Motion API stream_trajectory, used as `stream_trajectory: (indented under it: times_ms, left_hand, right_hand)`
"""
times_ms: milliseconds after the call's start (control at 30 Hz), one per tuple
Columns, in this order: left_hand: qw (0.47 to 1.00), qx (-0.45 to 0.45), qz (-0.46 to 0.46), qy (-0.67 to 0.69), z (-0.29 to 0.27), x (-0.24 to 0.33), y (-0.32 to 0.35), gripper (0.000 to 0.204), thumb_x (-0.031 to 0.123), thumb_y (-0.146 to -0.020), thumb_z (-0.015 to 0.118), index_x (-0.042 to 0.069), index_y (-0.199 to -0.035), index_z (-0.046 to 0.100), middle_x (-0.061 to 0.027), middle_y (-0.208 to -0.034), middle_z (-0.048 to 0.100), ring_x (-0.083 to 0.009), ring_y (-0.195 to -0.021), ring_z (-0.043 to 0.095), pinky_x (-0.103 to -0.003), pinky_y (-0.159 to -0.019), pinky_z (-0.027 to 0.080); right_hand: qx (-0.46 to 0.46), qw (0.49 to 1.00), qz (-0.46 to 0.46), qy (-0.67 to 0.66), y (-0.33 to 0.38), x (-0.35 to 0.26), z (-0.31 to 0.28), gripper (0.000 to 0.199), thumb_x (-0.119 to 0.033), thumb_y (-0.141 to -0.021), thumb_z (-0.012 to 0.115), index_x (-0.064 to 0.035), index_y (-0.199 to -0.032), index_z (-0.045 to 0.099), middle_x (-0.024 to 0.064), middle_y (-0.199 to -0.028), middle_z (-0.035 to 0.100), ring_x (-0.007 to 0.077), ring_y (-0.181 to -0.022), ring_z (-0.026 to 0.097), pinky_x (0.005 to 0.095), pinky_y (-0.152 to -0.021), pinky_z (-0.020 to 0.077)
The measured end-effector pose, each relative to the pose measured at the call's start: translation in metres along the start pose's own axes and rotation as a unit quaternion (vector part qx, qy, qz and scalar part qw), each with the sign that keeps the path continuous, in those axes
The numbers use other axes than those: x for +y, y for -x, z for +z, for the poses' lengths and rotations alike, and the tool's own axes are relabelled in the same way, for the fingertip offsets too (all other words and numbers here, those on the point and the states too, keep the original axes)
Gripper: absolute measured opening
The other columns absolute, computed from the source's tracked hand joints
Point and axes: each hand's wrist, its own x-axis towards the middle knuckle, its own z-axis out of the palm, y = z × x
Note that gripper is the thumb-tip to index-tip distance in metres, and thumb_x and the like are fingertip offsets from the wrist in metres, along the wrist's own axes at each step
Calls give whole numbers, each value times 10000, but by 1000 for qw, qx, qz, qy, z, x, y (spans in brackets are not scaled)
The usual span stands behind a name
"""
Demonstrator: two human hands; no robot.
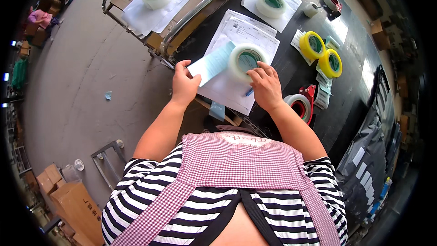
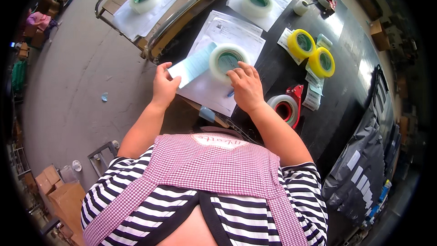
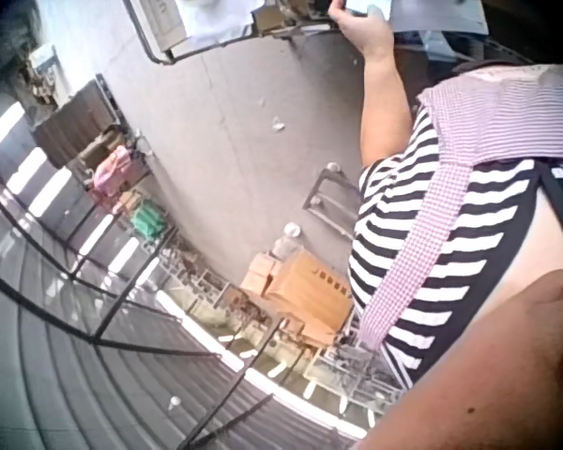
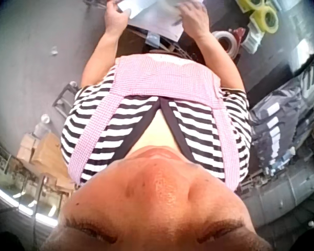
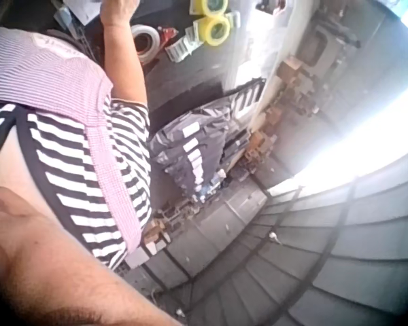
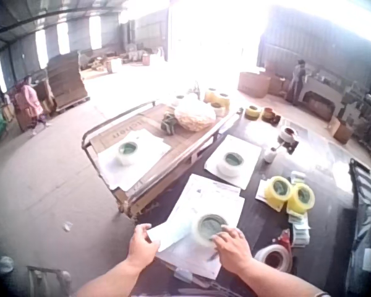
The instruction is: The person applies labels to long, cylindrical objects wrapped in black plastic, using a roll of labels and a blue pen to mark a sheet of paper.
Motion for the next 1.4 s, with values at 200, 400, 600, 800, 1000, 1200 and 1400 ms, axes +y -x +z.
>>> stream_trajectory:
  times_ms: [200, 400, 600, 800, 1000, 1200, 1400]
  left_hand:
    - [997, 32, 15, 71, -38, 17, 7, 380, 16, -899, 653, -16, -1251, 512, -70, -987, 654, -111, -823, 600, -265, -692, 489]
    - [981, 8, 10, 192, -53, 62, 39, 387, 15, -921, 651, 12, -1273, 491, -87, -1076, 639, -146, -948, 620, -287, -812, 513]
    - [958, -62, 5, 280, -26, 128, 66, 410, 0, -918, 651, 31, -1286, 473, -67, -1060, 616, -139, -917, 640, -275, -760, 557]
    - [944, -122, 13, 307, 4, 152, 56, 424, 121, -958, 668, 40, -1328, 477, -64, -974, 643, -136, -836, 666, -257, -730, 564]
    - [988, -63, 52, 134, -18, 142, 37, 389, 357, -991, 632, 29, -1195, 590, -21, -919, 637, -24, -645, 445, -148, -575, 351]
    - [961, -195, -57, 190, -4, 108, 61, 301, 369, -1005, 612, 71, -992, 645, 12, -855, 624, -40, -648, 417, -188, -608, 357]
    - [955, -232, 18, 184, 24, 133, 81, 291, 267, -994, 648, -19, -1043, 627, -26, -942, 663, -59, -864, 571, -227, -780, 479]
  right_hand:
    - [22, 1000, 5, 20, -1, 13, 9, 288, -39, -824, 612, -105, -1101, 657, 57, -1122, 661, 294, -1296, 498, 443, -1106, 354]
    - [32, 997, 14, -76, -17, -25, -28, 650, -121, -735, 782, -77, -1341, 551, 133, -1334, 559, 333, -1322, 467, 441, -1131, 343]
    - [62, 930, -83, -354, -28, -76, -22, 790, -197, -754, 825, -76, -1438, 450, 157, -1369, 555, 361, -1244, 534, 423, -1075, 411]
    - [-138, 619, 154, -757, -22, -88, -8, 218, -110, -962, 637, -3, -1150, 659, 68, -1036, 712, 170, -946, 671, 323, -867, 536]
    - [-162, 594, 153, -773, -4, -60, -35, 243, -56, -984, 584, 16, -1206, 652, 73, -1102, 704, 140, -956, 667, 320, -893, 544]
    - [-162, 622, 119, -757, 10, -48, -50, 263, -30, -979, 574, 22, -1230, 633, 75, -1152, 694, 146, -1054, 654, 323, -961, 525]
    - [-122, 610, 101, -776, 16, -39, -60, 279, 8, -974, 545, 28, -1242, 620, 68, -1154, 691, 147, -1054, 654, 316, -969, 516]
